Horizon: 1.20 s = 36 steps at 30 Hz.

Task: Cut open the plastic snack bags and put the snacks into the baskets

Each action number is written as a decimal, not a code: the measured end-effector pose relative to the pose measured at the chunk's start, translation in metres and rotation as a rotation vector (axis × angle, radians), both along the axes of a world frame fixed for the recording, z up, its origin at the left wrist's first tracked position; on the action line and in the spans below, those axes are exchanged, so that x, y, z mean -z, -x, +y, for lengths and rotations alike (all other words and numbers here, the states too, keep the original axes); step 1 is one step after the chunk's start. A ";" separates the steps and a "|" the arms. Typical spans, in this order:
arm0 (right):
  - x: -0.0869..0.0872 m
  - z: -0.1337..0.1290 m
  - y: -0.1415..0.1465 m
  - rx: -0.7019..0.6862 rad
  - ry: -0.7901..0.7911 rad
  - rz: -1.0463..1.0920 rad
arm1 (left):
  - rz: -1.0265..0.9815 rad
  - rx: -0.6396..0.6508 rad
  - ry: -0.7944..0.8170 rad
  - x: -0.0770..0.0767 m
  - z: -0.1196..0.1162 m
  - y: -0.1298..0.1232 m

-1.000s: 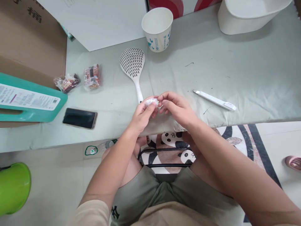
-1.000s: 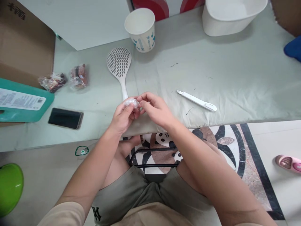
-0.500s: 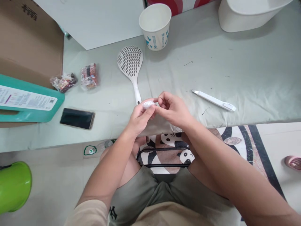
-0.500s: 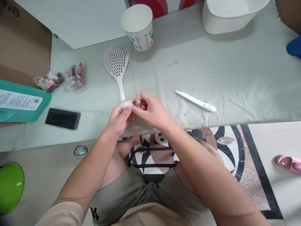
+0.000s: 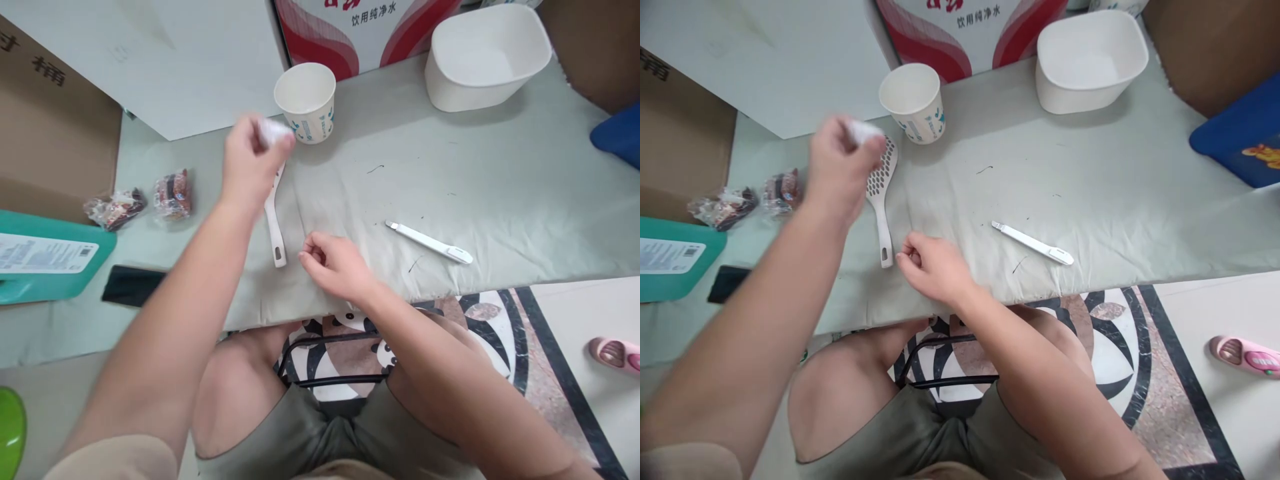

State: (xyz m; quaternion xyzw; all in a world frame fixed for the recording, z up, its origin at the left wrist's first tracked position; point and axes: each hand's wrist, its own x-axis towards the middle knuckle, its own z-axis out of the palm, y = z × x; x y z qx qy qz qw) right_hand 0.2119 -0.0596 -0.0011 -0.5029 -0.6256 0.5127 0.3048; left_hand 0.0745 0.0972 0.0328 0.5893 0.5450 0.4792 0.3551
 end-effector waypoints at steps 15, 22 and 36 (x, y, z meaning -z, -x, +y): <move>-0.004 0.000 0.005 -0.027 -0.024 -0.031 | 0.178 -0.211 -0.201 0.049 -0.012 0.129; 0.006 -0.010 0.020 -0.014 -0.031 -0.023 | 0.331 -0.441 -0.147 0.052 -0.048 0.193; 0.011 -0.011 0.040 0.068 -0.081 -0.051 | 0.409 -0.450 0.251 0.031 -0.050 0.175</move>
